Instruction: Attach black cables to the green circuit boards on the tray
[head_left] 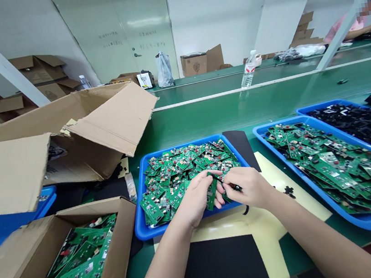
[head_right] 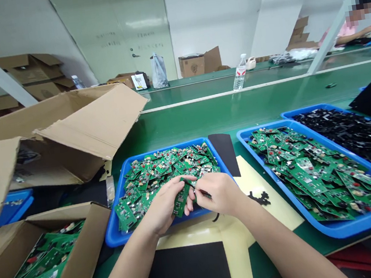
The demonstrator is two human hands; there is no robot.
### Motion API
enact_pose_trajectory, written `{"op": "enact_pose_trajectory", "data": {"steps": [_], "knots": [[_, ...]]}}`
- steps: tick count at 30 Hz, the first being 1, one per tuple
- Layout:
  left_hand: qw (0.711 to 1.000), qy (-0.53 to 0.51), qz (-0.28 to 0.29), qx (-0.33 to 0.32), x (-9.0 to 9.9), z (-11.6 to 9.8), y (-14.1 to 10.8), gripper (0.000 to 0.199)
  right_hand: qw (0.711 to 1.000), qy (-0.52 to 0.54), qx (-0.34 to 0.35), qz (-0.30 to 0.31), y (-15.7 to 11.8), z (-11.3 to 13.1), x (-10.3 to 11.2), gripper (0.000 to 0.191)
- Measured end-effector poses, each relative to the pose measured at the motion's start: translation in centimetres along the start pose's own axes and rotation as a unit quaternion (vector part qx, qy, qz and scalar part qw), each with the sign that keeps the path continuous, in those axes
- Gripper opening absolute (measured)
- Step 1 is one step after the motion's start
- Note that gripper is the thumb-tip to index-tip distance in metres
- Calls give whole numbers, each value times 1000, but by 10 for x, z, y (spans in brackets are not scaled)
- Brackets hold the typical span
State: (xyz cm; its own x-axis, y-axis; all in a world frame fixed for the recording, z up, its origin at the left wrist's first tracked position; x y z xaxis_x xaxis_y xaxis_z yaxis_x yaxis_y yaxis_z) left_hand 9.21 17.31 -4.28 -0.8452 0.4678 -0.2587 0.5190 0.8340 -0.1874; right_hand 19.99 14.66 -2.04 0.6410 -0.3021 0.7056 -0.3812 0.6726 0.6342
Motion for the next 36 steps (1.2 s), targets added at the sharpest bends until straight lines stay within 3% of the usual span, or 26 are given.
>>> {"op": "enact_pose_trajectory", "data": {"steps": [13, 22, 36], "knots": [[996, 81, 13, -34, -2, -4, -1, 22, 995, -13, -86, -45, -2, -15, 6, 24], [983, 160, 82, -28, -6, 0, -2, 32, 995, -50, -78, -42, -3, -18, 5, 24], [975, 208, 64, -48, -8, -4, -3, 39, 996, -57, -62, -44, 0, -14, 4, 25]]}}
Point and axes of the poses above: each hand's wrist, its own y-axis towards the middle knuckle, its own x-axis out of the back of the hand, z = x × y, the point moved 6 cm from there along y, towards the middle knuckle, and after that the axes turned 1 degree about -x, right-handed, at the moved point
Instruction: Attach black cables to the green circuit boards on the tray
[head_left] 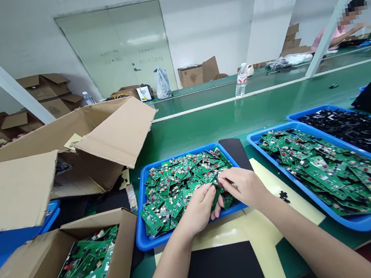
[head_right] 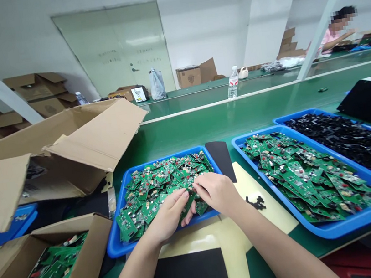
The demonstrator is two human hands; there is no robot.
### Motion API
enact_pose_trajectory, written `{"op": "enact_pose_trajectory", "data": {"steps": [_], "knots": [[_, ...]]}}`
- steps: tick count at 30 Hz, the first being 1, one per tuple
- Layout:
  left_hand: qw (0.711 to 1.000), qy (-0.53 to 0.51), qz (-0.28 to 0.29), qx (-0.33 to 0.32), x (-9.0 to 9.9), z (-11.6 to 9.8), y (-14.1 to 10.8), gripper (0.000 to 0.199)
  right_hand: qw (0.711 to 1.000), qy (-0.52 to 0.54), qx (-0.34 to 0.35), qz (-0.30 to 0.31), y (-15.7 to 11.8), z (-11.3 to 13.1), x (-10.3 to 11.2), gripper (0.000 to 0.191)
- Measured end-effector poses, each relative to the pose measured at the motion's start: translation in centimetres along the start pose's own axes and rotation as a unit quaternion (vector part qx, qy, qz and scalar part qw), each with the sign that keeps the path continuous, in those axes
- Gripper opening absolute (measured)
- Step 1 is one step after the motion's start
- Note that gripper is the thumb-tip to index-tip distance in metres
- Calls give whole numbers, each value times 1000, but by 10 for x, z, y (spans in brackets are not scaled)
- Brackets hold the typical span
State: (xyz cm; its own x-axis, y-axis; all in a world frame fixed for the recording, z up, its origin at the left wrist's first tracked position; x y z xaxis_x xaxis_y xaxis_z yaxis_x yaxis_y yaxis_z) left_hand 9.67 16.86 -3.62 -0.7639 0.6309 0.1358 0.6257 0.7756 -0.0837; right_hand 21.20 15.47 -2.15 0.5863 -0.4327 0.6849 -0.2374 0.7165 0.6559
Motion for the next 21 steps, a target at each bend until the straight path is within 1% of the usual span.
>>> {"op": "enact_pose_trajectory", "data": {"steps": [4, 7, 12, 14, 16, 18, 20, 21], "knots": [[1000, 13, 8, 5, -1, 4, 1, 39, 1000, 1, 10, -3, 0, 1, -1, 24], [1000, 20, 3, 10, 0, 5, 0, 40, 1000, 9, 18, -5, 0, 4, -2, 23], [1000, 18, 5, 19, 0, 5, -2, 42, 998, 39, 31, -38, 1, 8, 4, 21], [1000, 16, -1, 19, 0, 5, -2, 42, 998, 46, 26, -44, 1, 8, 6, 25], [1000, 10, -14, 12, 0, 5, -1, 40, 996, 61, 22, -54, 0, 9, 8, 37], [999, -7, -36, -4, 2, 3, 0, 36, 992, 95, 9, -86, -1, 7, 12, 44], [998, -36, -56, -23, 5, -2, -1, 33, 979, 145, -32, -137, -4, 1, 17, 41], [996, -52, -65, -33, 7, -4, -2, 34, 970, 174, -65, -160, -6, -5, 18, 36]]}}
Point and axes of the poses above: each hand's wrist, its own y-axis towards the middle knuckle, its own x-axis out of the back of the hand, z = x × y, the point moved 6 cm from there along y, towards the middle knuckle, and after that the axes turned 1 degree about -x, right-handed, at the moved point
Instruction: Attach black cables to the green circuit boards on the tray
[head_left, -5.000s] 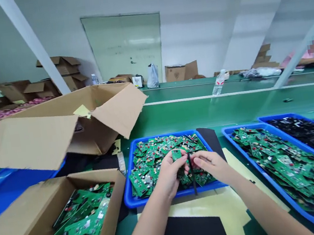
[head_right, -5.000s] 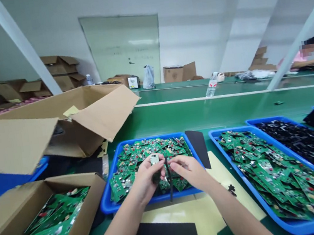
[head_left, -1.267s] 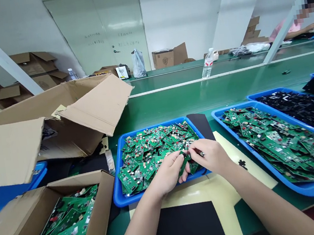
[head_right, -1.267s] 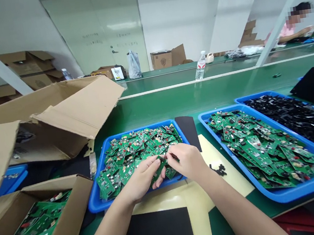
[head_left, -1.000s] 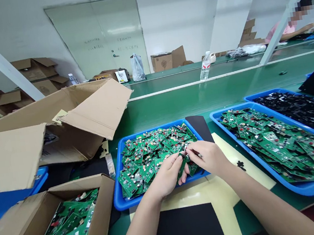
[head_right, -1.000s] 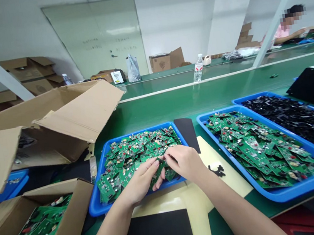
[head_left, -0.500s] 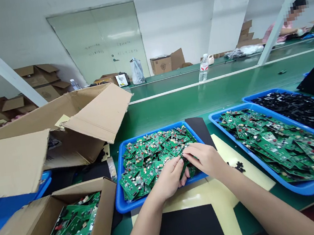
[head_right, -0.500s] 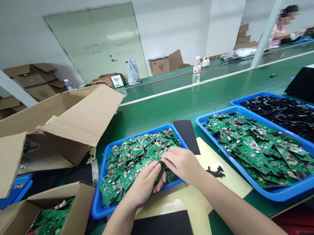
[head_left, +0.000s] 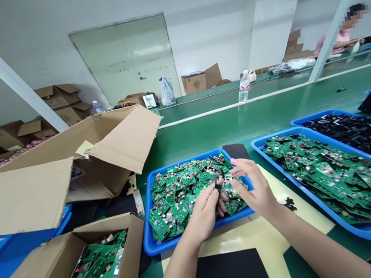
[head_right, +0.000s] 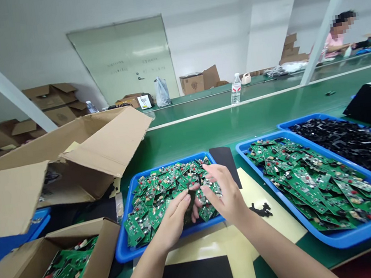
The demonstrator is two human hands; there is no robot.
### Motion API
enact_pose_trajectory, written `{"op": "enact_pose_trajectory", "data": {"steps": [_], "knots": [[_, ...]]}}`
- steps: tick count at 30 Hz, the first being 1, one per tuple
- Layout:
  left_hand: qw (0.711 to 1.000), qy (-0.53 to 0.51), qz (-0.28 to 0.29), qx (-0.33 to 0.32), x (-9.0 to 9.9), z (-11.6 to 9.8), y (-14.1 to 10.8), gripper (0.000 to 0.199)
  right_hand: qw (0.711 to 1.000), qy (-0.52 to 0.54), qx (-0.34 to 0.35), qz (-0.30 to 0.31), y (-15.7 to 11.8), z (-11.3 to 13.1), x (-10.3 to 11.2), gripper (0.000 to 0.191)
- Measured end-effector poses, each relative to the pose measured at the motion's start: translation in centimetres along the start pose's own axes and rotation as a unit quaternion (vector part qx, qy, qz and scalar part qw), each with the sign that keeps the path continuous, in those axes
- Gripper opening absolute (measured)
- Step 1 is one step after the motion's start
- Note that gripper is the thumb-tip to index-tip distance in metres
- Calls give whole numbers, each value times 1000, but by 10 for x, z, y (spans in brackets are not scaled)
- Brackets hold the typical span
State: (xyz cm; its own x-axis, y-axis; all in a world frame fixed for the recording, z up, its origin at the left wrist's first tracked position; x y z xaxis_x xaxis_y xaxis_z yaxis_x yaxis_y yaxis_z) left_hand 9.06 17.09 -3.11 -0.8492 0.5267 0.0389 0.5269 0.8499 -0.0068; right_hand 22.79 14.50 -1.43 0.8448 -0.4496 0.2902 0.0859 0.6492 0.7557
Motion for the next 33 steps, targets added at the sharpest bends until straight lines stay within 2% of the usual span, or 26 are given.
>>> {"op": "enact_pose_trajectory", "data": {"steps": [2, 3, 4, 6, 8, 11, 15, 18, 25, 28, 33], "knots": [[1000, -15, -9, -12, 3, -4, -2, 38, 993, 61, -97, -33, 0, -13, 4, 24], [1000, -10, -7, -16, 4, -6, -3, 40, 981, 108, -161, -23, -1, -21, 2, 20], [1000, 0, -4, -23, 4, -7, -4, 42, 960, 165, -228, 5, -2, -28, -4, 21], [999, 29, 5, -38, 5, -8, -6, 46, 897, 276, -334, 87, -7, -35, -18, 32], [997, 56, 4, -53, 6, -7, -6, 49, 843, 345, -381, 155, -10, -32, -30, 42], [992, 97, -13, -86, 8, -8, -4, 43, 808, 383, -401, 197, -13, -26, -37, 51], [964, 176, -69, -186, 13, -18, -4, 32, 766, 424, -419, 241, -18, -20, -42, 48], [936, 235, -92, -247, 15, -24, -7, 35, 746, 449, -420, 254, -20, -17, -42, 42], [886, 306, -103, -333, 12, -34, -12, 37, 710, 491, -418, 283, -20, -12, -41, 32], [889, 292, -88, -341, 10, -33, -13, 37, 698, 499, -416, 301, -22, -13, -41, 34], [930, 203, -34, -305, 8, -30, -11, 40, 689, 497, -415, 325, -26, -15, -41, 34]]}}
Point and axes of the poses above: each hand's wrist, its own y-axis towards the middle knuckle, its own x-axis out of the back of the hand, z = x × y, the point moved 6 cm from there along y, towards the middle knuckle, and after that the axes turned 1 degree about -x, right-handed, at the moved point
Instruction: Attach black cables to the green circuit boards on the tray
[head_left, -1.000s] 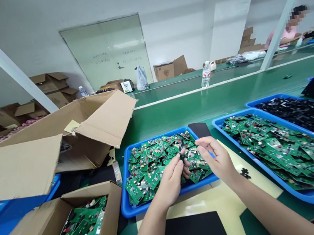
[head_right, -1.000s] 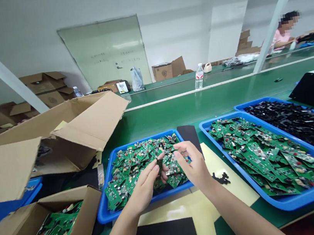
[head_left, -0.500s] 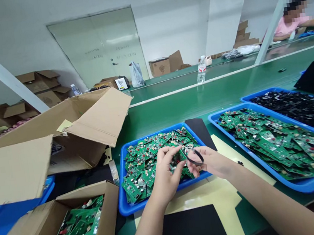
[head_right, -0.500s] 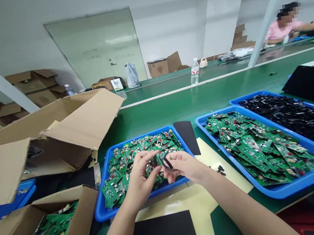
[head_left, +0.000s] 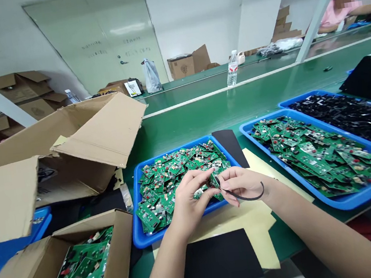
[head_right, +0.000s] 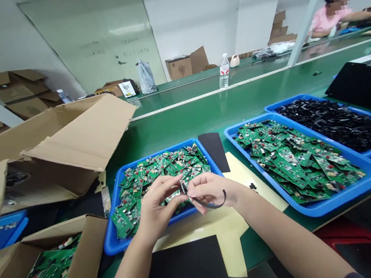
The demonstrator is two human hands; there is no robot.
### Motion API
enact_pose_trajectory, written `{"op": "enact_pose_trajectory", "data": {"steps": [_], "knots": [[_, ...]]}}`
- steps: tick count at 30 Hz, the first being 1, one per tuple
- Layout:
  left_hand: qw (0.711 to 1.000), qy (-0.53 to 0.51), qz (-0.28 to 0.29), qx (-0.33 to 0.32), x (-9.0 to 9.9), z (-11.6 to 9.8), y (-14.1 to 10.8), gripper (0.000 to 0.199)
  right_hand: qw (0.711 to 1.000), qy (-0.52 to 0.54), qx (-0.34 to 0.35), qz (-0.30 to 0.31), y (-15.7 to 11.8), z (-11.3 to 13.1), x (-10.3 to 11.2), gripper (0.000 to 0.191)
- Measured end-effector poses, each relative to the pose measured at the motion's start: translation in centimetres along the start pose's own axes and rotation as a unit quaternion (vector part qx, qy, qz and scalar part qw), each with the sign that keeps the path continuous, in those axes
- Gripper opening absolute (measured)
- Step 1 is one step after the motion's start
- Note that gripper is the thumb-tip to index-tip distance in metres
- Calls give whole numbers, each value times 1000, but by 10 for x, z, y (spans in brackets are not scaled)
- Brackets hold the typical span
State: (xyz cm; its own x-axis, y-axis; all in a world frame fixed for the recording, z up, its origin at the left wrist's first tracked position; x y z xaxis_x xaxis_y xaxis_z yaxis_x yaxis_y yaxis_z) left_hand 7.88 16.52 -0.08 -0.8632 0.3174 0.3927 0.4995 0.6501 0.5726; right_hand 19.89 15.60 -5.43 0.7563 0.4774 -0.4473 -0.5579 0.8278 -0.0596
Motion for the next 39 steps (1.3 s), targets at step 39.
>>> {"op": "enact_pose_trajectory", "data": {"steps": [39], "knots": [[940, -255, -80, 214, -6, 24, -1, 35, 831, -383, 299, -270, -23, 44, -6, 11]]}}
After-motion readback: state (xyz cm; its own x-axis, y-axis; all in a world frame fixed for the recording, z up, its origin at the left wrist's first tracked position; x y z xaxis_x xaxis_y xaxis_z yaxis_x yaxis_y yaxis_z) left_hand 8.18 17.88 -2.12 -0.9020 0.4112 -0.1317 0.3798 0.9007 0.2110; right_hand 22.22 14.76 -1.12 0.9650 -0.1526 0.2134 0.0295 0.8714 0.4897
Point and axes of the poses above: each hand's wrist, its own y-axis towards the middle knuckle, its own x-axis out of the back of the hand, z = x × y, the point moved 6 cm from there along y, towards the middle knuckle, and after that the axes turned 1 degree about -x, right-handed, at the moved point
